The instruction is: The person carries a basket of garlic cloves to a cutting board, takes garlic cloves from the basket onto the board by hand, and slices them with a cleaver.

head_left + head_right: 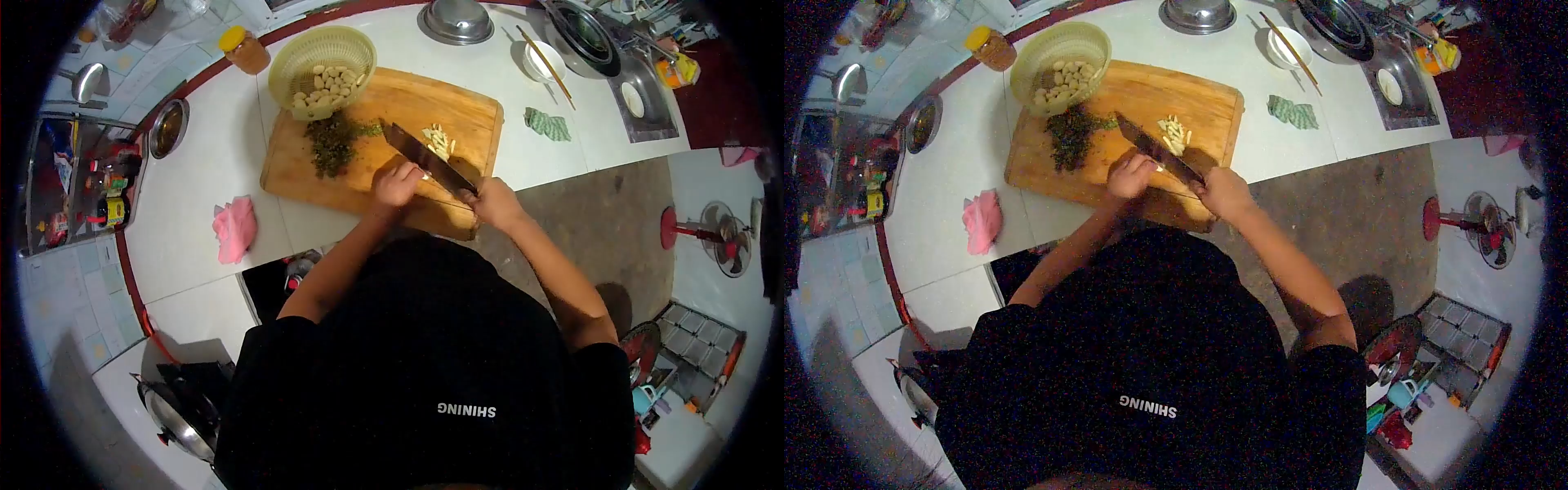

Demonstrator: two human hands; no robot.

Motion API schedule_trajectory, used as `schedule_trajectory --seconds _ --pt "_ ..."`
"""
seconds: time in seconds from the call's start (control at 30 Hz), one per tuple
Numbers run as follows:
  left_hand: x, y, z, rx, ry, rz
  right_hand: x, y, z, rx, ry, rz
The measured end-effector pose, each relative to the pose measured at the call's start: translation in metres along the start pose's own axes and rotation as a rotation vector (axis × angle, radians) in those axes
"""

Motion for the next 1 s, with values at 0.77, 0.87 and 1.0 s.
schedule_trajectory --seconds 0.77,0.87,1.0 --pt "-0.002 0.008 -0.002 0.025 0.09 -0.038 -0.024 0.015 -0.019 0.08 -0.085 -0.098" --pt "-0.006 0.009 0.002 0.021 0.094 -0.063 -0.015 0.013 -0.008 -0.014 0.09 -0.002" --pt "0.005 0.01 -0.004 -0.004 0.018 -0.141 0.002 0.005 0.0 -0.056 0.075 0.063"
Point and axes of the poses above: each hand's wrist, its own y-axis towards the middle knuckle, its own x-axis out of the back of the hand, z = x × y, the point moved 3 cm from there along y, towards the middle knuckle, and after that the axes turned 3 degrees about -x, right-handed, at the moved point
